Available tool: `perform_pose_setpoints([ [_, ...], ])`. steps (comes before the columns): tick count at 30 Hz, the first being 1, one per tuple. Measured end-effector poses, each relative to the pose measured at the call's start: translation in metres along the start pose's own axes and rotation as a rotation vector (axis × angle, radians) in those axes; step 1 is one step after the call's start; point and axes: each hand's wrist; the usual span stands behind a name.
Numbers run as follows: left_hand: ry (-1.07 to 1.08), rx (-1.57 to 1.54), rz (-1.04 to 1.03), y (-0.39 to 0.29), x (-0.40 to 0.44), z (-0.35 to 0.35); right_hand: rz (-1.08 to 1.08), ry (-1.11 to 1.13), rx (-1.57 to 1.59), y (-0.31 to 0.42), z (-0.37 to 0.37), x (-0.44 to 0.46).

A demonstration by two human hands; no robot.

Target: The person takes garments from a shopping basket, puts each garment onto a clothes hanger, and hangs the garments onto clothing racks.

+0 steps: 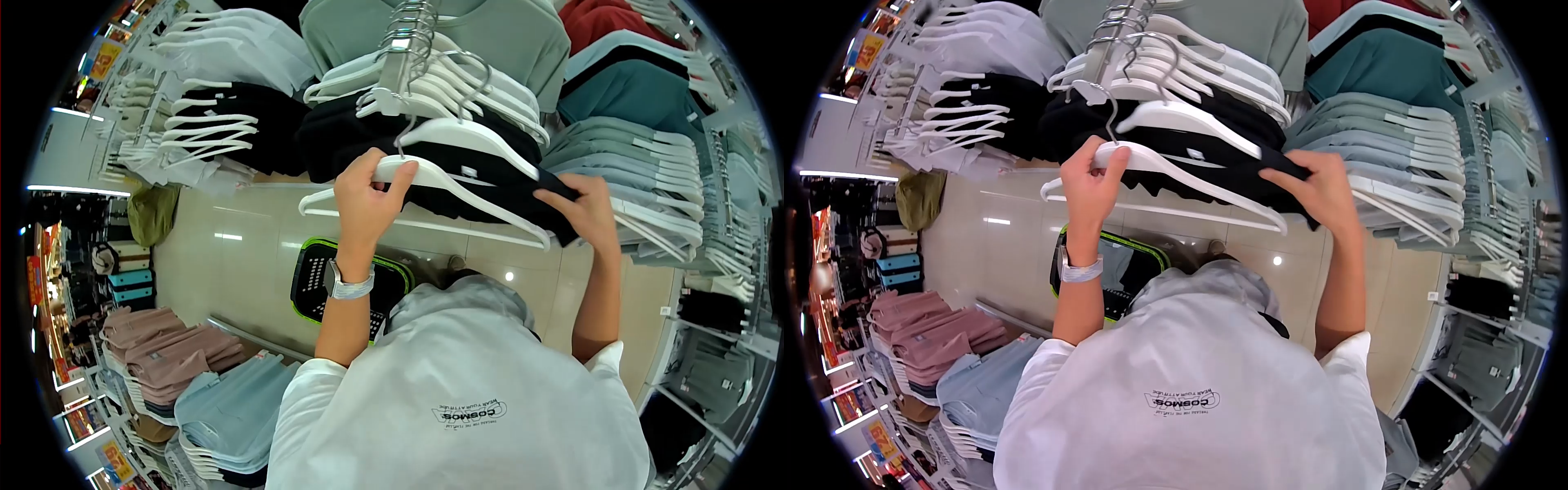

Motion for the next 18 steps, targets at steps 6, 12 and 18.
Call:
perform_pose_setpoints([
  [6, 0.008, -0.11, 0.017, 0.002, 0.001, 0.006, 0.06, 0.151, 0.126, 0.014, -0.037, 0.035],
  [12, 0.022, -0.165, 0.08, 0.014, 0.009, 0.028, 0.081, 0.19, 0.145, -0.005, -0.063, 0.041],
  [18, 0.091, 0.186, -0.061, 0.061, 0.041, 0.083, 0.116, 0.186, 0.1, -0.02, -0.069, 0.046],
])
Point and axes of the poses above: each hand's wrist, its own x-axis towards the middle knuckle, its own z-axis out of the back of the hand, y = z × x, and after that the axes turned 10 degrees about -x, right-handed
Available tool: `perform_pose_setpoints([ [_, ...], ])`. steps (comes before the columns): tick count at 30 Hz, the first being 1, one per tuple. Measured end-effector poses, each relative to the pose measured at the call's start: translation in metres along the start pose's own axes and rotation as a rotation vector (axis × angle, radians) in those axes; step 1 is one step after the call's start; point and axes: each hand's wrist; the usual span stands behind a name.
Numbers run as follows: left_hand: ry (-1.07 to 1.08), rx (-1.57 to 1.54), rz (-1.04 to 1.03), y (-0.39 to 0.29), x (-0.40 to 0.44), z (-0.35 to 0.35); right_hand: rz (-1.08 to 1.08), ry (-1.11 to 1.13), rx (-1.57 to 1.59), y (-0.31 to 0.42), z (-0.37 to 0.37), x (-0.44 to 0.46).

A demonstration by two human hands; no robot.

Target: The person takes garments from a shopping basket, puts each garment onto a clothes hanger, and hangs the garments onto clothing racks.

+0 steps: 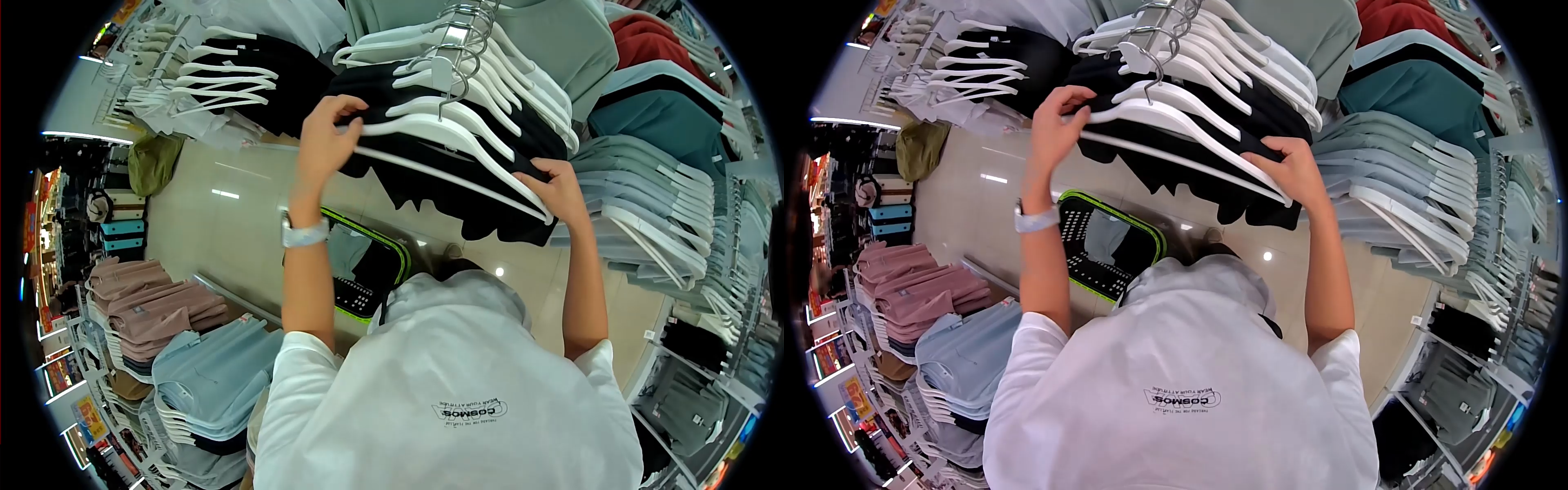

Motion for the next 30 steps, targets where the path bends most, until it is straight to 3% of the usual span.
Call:
perform_pose_setpoints([
  [3, 0.233, 0.037, 0.027, 0.006, 0.012, 0.025, -0.001, 0.026, 0.05, -0.004, 0.002, -0.002],
  [6, 0.308, 0.08, 0.058, 0.011, 0.021, 0.036, 0.024, 0.031, 0.123, -0.013, -0.002, -0.004],
  [11, 0.294, 0.162, 0.001, 0.033, 0.019, 0.039, 0.029, -0.01, 0.168, -0.032, -0.005, -0.011],
  [15, 0.346, 0.005, 0.204, 0.072, 0.007, 0.046, -0.127, -0.108, 0.283, -0.051, -0.007, -0.028],
  [18, 0.232, -0.259, 0.35, 0.107, -0.015, 0.046, -0.337, -0.124, 0.368, -0.076, -0.01, -0.043],
  [22, 0.169, -0.243, 0.47, 0.142, -0.052, 0.036, -0.206, -0.217, 0.13, -0.121, -0.03, -0.066],
  [26, -0.008, 0.06, 0.466, 0.17, -0.073, 0.029, -0.508, -0.159, -0.157, -0.13, -0.041, -0.08],
  [27, -0.147, 0.201, 0.389, 0.173, -0.078, 0.029, -0.483, -0.231, -0.21, -0.134, -0.04, -0.084],
  [30, -0.264, 0.428, 0.417, 0.159, -0.068, 0.045, -0.44, -0.408, -0.313, -0.143, -0.031, -0.091],
])
Point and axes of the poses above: each hand's wrist, its own x-axis towards the middle knuckle, its own z-axis out of the back of the hand, y = z × x, and after that the axes turned 10 degrees about -x, right-handed
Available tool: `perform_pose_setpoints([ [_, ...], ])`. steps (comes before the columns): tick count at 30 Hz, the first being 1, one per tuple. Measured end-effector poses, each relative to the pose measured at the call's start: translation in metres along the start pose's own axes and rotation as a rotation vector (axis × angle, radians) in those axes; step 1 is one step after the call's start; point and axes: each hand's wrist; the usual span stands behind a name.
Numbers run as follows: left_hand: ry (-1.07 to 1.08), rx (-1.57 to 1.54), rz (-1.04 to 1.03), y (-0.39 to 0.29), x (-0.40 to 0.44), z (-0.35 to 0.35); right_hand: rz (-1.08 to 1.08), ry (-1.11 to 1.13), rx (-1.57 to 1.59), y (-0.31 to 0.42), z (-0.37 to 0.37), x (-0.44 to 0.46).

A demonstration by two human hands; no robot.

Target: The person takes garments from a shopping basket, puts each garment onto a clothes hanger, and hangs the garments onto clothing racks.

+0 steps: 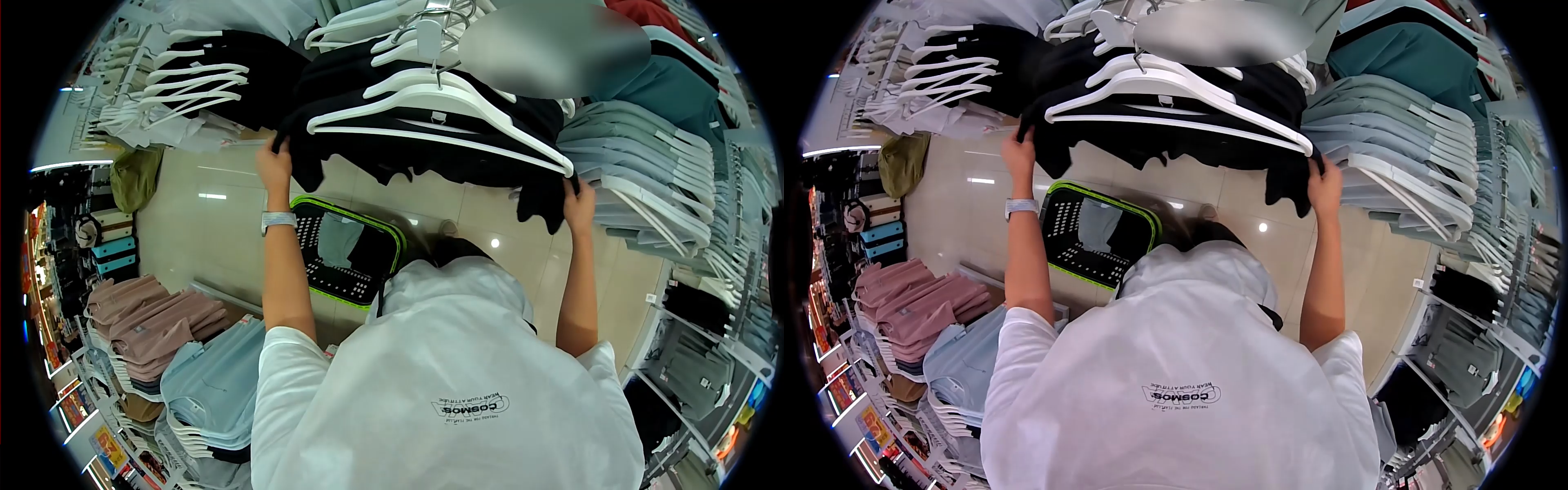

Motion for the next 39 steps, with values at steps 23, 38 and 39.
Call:
perform_pose_setpoints([
  [23, 0.062, -0.298, 0.633, 0.135, -0.322, -0.064, -0.218, 1.122, 0.016, -0.006, -0.197, -0.161],
  [38, 0.274, -0.092, 1.078, 0.299, -0.465, -0.185, 0.86, 1.333, -0.239, 0.086, -0.56, -0.238],
  [39, 0.301, -0.052, 1.088, 0.317, -0.467, -0.196, 0.891, 1.359, -0.288, 0.086, -0.586, -0.244],
])
Point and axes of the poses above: each hand's wrist, its own x-axis towards the middle knuckle, its own z-axis out of the back of the hand, y = z × x, and after that the axes turned 10 degrees about -x, right-handed
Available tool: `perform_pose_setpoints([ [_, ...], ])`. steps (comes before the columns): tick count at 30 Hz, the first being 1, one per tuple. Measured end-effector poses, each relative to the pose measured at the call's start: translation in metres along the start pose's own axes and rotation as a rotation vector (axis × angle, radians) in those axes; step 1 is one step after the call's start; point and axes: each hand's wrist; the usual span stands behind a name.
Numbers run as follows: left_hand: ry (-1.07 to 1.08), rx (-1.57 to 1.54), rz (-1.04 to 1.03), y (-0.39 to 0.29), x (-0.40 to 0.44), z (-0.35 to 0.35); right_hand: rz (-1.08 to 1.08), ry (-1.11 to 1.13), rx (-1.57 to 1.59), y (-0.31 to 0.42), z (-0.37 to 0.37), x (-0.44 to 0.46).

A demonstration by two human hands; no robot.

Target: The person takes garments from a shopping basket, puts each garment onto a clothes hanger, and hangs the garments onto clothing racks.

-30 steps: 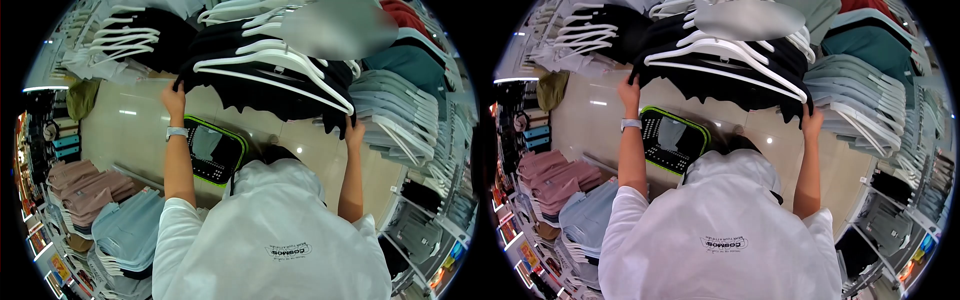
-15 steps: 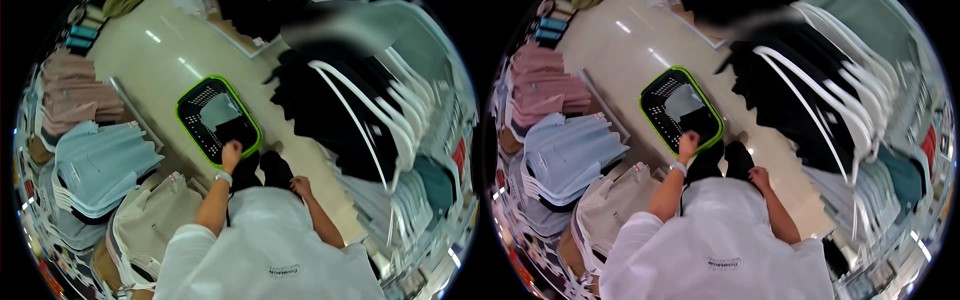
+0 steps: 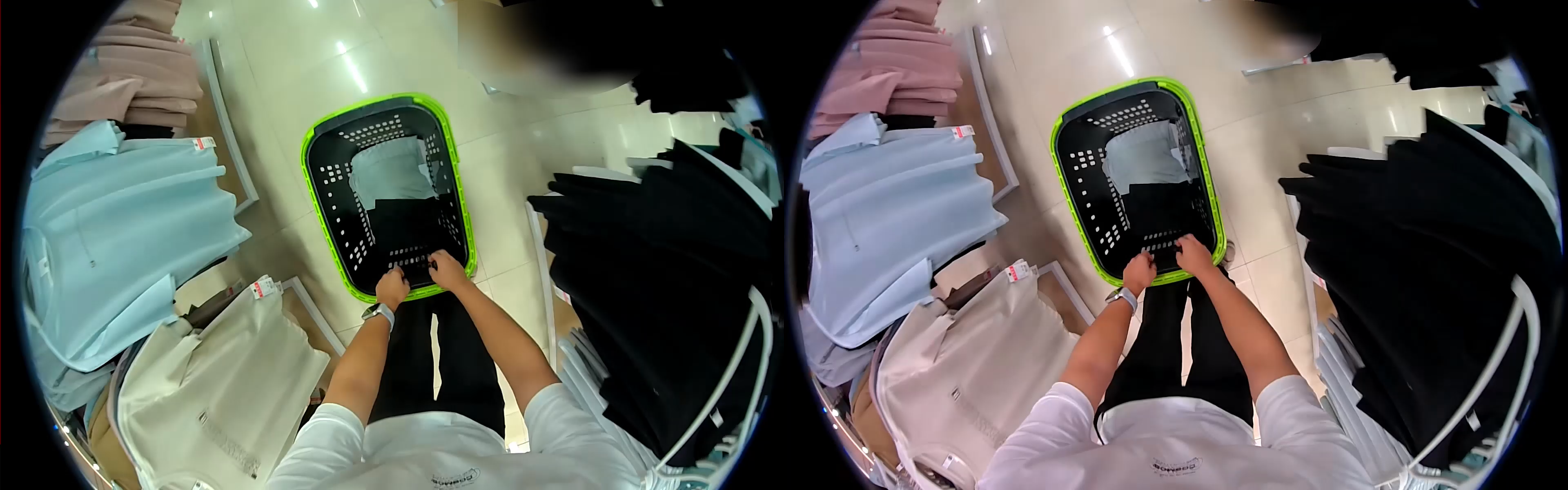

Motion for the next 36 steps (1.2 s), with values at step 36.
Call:
perform_pose_setpoints([
  [36, -0.015, -1.632, 0.645, 0.039, 0.083, -0.057, -0.117, -0.271, 0.393, -0.012, -0.054, 0.081],
])
Point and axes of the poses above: each hand's wrist, its own x-axis towards the middle knuckle, its own z-axis out of the back of the hand, y = z × x, and after that the axes turned 10 degrees about -x, right-handed
